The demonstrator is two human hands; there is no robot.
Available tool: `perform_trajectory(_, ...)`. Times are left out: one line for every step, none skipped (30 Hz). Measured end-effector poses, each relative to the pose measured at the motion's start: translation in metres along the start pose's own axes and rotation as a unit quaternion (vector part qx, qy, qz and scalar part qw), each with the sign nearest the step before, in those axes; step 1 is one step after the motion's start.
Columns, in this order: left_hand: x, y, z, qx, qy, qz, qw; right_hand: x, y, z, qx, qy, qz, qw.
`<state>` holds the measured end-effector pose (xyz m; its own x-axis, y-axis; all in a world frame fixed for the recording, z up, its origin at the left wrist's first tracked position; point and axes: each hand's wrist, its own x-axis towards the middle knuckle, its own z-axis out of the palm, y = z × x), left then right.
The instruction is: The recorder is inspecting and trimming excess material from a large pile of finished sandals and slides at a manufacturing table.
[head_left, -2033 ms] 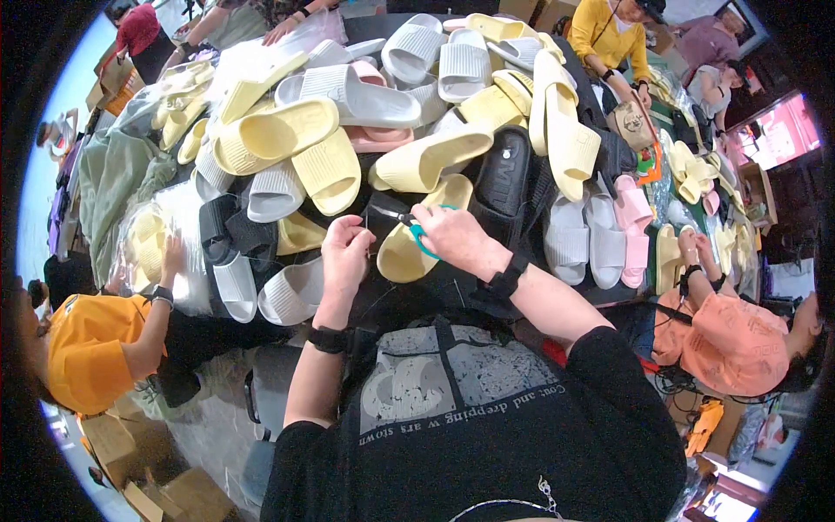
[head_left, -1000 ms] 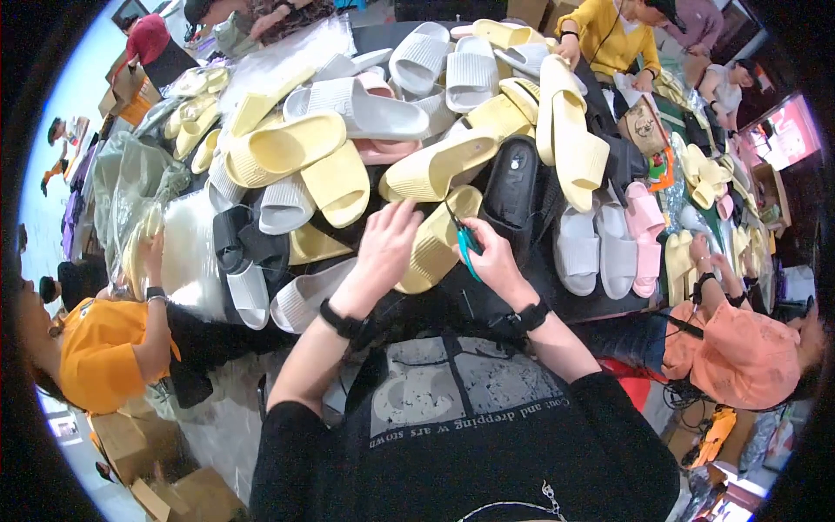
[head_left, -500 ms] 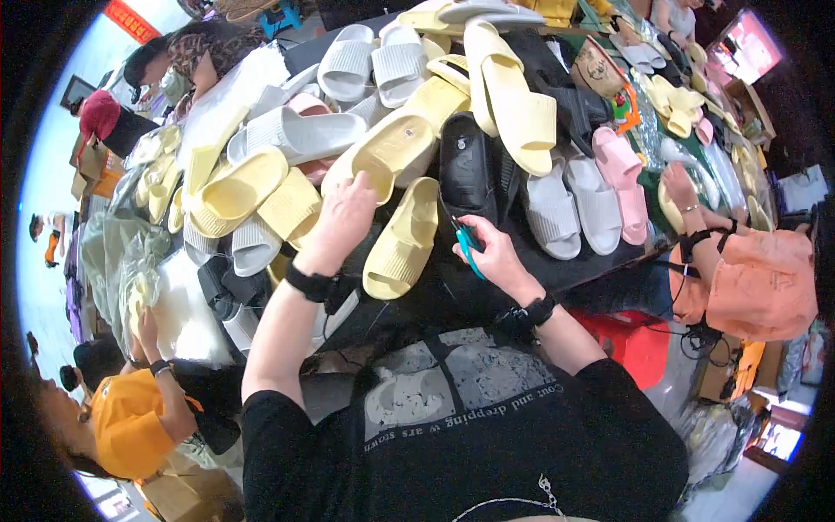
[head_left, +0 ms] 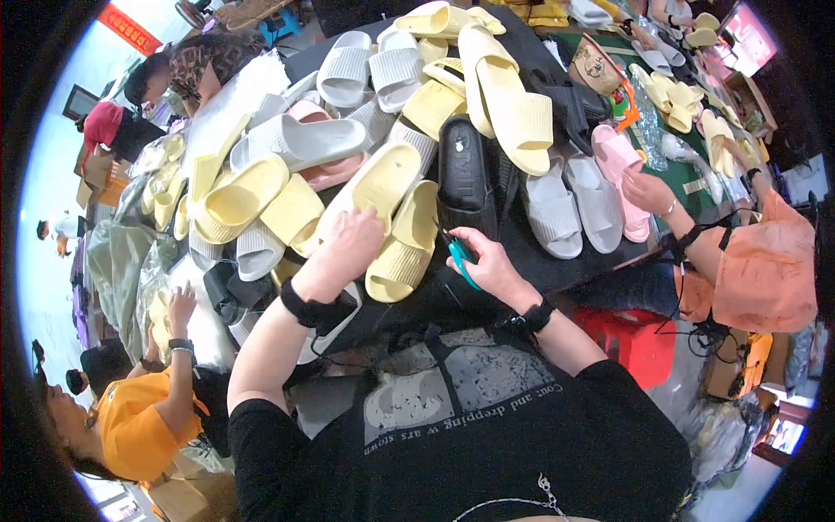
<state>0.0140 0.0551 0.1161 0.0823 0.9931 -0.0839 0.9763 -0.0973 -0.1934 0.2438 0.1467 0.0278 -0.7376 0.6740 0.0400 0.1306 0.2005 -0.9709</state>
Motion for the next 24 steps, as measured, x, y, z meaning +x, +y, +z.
perform_trajectory(0.001, 0.002, 0.007, -0.028, -0.007, -0.003, 1.0, 0.0, 0.0, 0.001, -0.002, -0.005, -0.002, 1.0)
perform_trajectory(0.002, 0.003, 0.013, -0.057, -0.055, -0.009, 0.997, 0.0, 0.0, 0.002, 0.0, -0.003, -0.011, 1.0)
perform_trajectory(0.003, 0.001, 0.017, -0.053, -0.017, -0.004, 0.998, 0.0, 0.0, 0.003, -0.002, -0.007, -0.008, 1.0)
perform_trajectory(0.003, -0.001, 0.02, -0.042, -0.02, 0.02, 0.999, 0.0, 0.001, 0.004, -0.01, -0.017, 0.017, 1.0)
perform_trajectory(0.003, -0.001, 0.022, -0.031, -0.023, 0.044, 0.998, -0.001, 0.001, 0.004, -0.008, -0.013, -0.014, 1.0)
perform_trajectory(0.003, -0.001, 0.024, -0.031, -0.023, 0.044, 0.998, -0.001, 0.0, 0.004, -0.008, -0.013, -0.014, 1.0)
perform_trajectory(0.004, 0.0, 0.026, -0.004, -0.016, 0.056, 0.998, -0.001, 0.0, 0.004, -0.017, -0.02, -0.007, 1.0)
perform_trajectory(0.005, 0.0, 0.027, 0.025, 0.011, 0.073, 0.997, -0.001, -0.001, 0.003, -0.028, -0.028, 0.008, 0.999)
perform_trajectory(0.007, 0.002, 0.029, 0.025, -0.005, 0.065, 0.998, -0.002, -0.002, 0.003, -0.027, -0.028, -0.005, 0.999)
perform_trajectory(0.008, 0.004, 0.032, 0.01, -0.025, 0.085, 0.996, -0.002, -0.003, 0.003, -0.024, -0.027, 0.002, 0.999)
perform_trajectory(0.011, 0.006, 0.035, -0.007, -0.043, 0.108, 0.993, -0.003, -0.004, 0.003, -0.019, -0.032, 0.019, 0.999)
perform_trajectory(0.015, 0.008, 0.037, -0.003, -0.042, 0.1, 0.994, -0.003, -0.005, 0.002, -0.023, -0.03, 0.004, 0.999)
perform_trajectory(0.018, 0.009, 0.039, -0.052, -0.082, 0.091, 0.991, -0.003, -0.005, 0.002, -0.019, -0.028, 0.006, 0.999)
perform_trajectory(0.021, 0.009, 0.04, -0.102, -0.128, 0.083, 0.983, -0.003, -0.005, 0.002, -0.012, -0.033, 0.024, 0.999)
perform_trajectory(0.025, 0.006, 0.038, -0.131, -0.153, 0.085, 0.976, -0.003, -0.005, 0.002, -0.027, -0.023, 0.005, 0.999)
perform_trajectory(0.025, 0.005, 0.034, -0.129, -0.135, 0.08, 0.979, -0.003, -0.005, 0.002, -0.041, -0.024, 0.034, 0.998)
perform_trajectory(0.025, 0.006, 0.029, -0.112, -0.153, 0.066, 0.98, -0.003, -0.004, 0.002, -0.026, -0.016, 0.009, 0.999)
perform_trajectory(0.023, 0.007, 0.021, -0.093, -0.19, 0.049, 0.976, -0.004, -0.003, 0.002, -0.026, -0.016, 0.022, 0.999)
perform_trajectory(0.013, 0.009, 0.012, -0.122, -0.137, 0.034, 0.983, -0.004, -0.002, 0.002, -0.016, -0.012, 0.024, 1.0)
perform_trajectory(0.004, 0.012, 0.003, -0.122, -0.125, 0.025, 0.984, -0.004, -0.002, 0.002, -0.012, -0.014, -0.004, 1.0)
perform_trajectory(-0.004, 0.017, -0.006, -0.134, -0.118, -0.013, 0.984, -0.005, -0.002, 0.001, 0.004, -0.003, -0.003, 1.0)
perform_trajectory(-0.012, 0.021, -0.014, -0.142, -0.098, -0.048, 0.984, -0.005, -0.002, 0.001, 0.023, 0.005, 0.017, 1.0)
perform_trajectory(-0.02, 0.021, -0.02, -0.159, -0.083, -0.077, 0.981, -0.006, -0.004, 0.0, 0.04, 0.003, 0.028, 0.999)
perform_trajectory(-0.027, 0.019, -0.024, -0.165, -0.103, -0.086, 0.977, -0.006, -0.006, 0.0, 0.057, 0.005, 0.053, 0.997)
